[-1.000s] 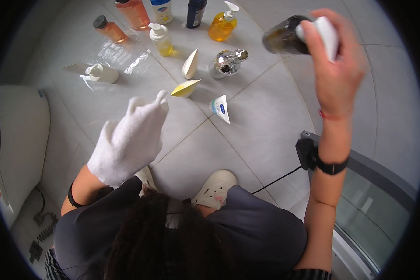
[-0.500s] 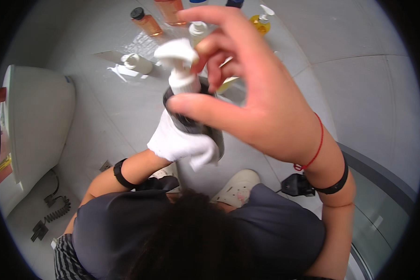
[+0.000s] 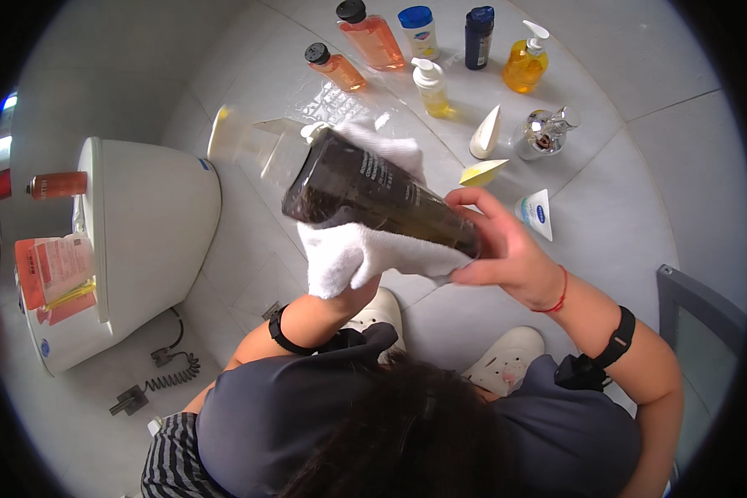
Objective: Cleaning and wiping various bottles of toiletries and placing them on the toilet tank.
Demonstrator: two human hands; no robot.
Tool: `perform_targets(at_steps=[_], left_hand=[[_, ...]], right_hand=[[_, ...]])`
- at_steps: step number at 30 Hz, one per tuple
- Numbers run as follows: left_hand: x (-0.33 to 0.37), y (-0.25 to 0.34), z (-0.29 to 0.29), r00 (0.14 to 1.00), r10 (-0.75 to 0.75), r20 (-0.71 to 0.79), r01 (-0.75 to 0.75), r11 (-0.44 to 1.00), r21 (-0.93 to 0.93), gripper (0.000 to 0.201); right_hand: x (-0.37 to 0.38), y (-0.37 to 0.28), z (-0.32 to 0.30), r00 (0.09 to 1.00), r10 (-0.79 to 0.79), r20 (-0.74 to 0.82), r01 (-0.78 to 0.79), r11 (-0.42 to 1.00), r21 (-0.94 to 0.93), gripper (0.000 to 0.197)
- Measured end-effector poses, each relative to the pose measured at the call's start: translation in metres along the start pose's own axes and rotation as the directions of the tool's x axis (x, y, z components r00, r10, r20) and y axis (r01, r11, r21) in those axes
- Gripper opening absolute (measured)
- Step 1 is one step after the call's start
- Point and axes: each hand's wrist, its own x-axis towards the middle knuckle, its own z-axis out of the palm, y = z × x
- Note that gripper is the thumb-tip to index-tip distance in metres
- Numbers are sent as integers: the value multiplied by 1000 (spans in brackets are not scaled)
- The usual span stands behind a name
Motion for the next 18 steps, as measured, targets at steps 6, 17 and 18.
perform_targets(at_steps=[6,17,18], left_hand=[[9,26,21,969,240,62,-245,896,369,111],[-19,-5,-63,964,263,-38,-230,898,375,66],[-16,5,-43,986,155,-56,-160,983,-88,66]], right_hand=[[-4,-3,-6,994,75,75,-83,991,103,63],[-9,-12,7,974,227,23,-228,969,89,58],[-11,-9,4,974,227,21,-228,969,91,58]])
